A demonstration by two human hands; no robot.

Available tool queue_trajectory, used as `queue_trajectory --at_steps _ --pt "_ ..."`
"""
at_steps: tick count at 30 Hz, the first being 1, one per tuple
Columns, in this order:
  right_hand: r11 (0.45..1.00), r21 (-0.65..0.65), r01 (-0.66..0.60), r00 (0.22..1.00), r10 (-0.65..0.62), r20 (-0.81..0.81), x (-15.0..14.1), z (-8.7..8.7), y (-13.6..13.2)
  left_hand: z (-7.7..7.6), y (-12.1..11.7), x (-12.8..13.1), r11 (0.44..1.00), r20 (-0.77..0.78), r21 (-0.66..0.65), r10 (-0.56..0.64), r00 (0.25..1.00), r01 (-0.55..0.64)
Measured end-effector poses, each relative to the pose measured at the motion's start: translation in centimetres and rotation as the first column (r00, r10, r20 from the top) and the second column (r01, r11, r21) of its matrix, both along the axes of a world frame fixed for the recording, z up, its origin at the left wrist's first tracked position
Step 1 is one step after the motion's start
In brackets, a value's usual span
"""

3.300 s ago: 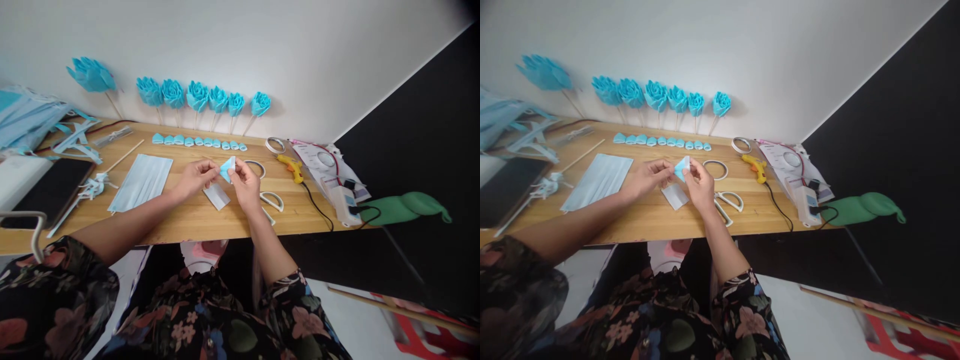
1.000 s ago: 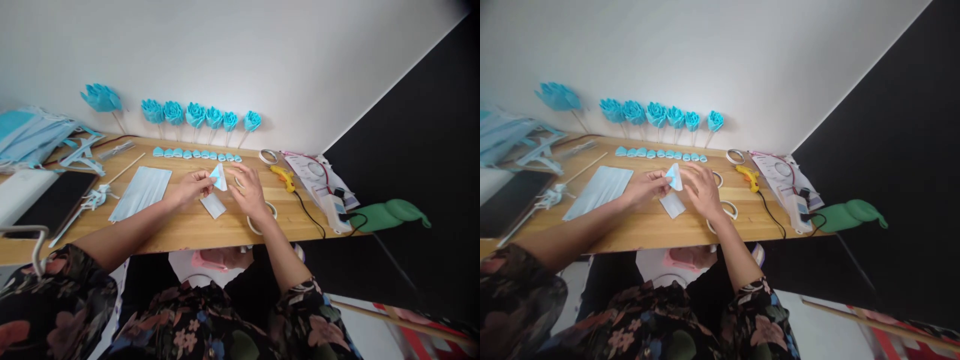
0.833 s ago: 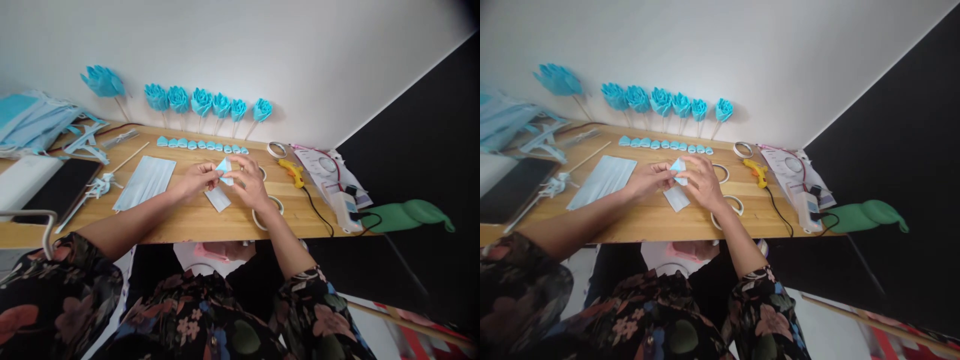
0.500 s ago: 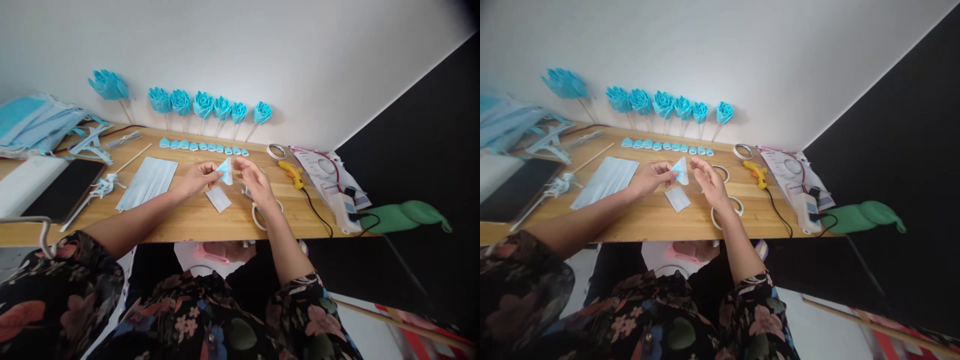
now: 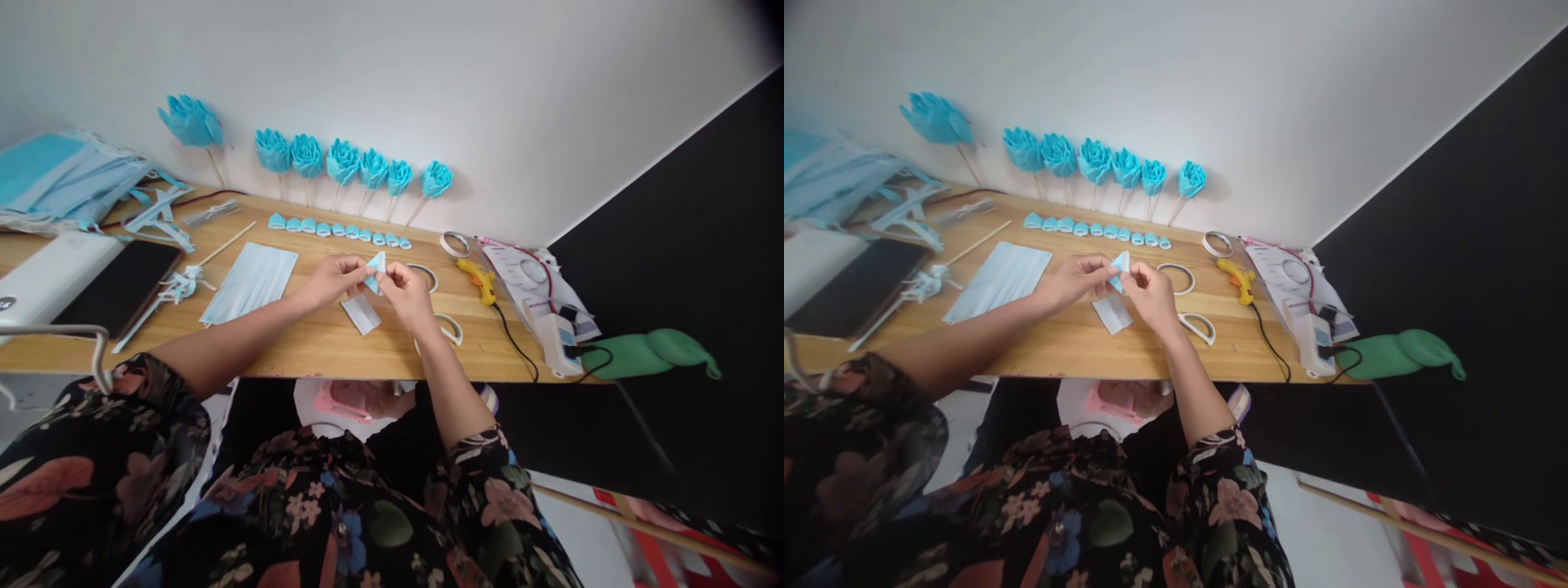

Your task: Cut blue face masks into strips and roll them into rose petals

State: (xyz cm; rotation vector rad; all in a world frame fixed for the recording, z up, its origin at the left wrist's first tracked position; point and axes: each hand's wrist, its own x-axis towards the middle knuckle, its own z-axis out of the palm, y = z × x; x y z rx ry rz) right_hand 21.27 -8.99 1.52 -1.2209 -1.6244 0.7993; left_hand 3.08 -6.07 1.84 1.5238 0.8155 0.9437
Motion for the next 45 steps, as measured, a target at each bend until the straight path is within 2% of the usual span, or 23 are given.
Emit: queue_trajectory --at_steps 4,6,10,14,18,25,30,33,40,45 --pt "0.999 0.033 0.015 1.0 -0.015 -0.008 0.4 0.1 0.0 0.1 0.4 -0.3 0.999 0.005 -0.021 0.027 1.0 -0.027" --pt "0.991 0.131 0.026 0.999 -0.029 0.02 1.3 0.3 -0.1 0.2 0.5 -0.4 0.998 0.03 -0.062 0.024 0.999 -0.022" --pt "0.902 0.425 -0.083 0.957 -0.048 0.288 3.3 0.6 -0.5 0.0 0.7 -0.4 0.993 0.067 -0.12 0.009 0.998 -0.001" --pt "0.841 0.499 -0.209 0.9 -0.035 0.435 3.6 0.3 -0.2 -0.4 0.5 -0.1 0.988 0.067 -0.155 -0.01 0.998 0.02" --pt "0.836 0.485 -0.256 0.894 0.014 0.448 3.1 -0.4 0.5 -0.4 0.3 0.1 0.988 0.043 -0.154 -0.001 0.999 0.008" --pt "0.908 0.392 -0.149 0.959 0.036 0.282 2.6 -0.8 0.4 -0.1 0.1 0.2 0.996 -0.029 -0.046 0.07 0.997 -0.071" --pt "0.966 0.222 -0.135 0.989 0.116 0.096 1.8 -0.4 0.3 0.2 -0.3 0.1 0.993 -0.032 0.045 0.107 0.994 -0.105" --pt "0.986 0.119 -0.119 0.993 0.116 0.031 1.3 -0.1 0.3 0.3 -0.4 0.0 0.992 -0.056 0.061 0.115 0.992 -0.111" --pt "0.997 0.056 -0.062 0.998 0.063 -0.017 0.8 0.0 0.5 0.1 -0.3 0.0 0.99 -0.064 0.092 0.117 0.991 -0.111" --pt "0.995 0.01 -0.096 0.991 0.096 -0.09 0.7 -0.3 1.0 -0.1 -0.2 0.0 0.987 -0.058 0.102 0.134 0.989 -0.127"
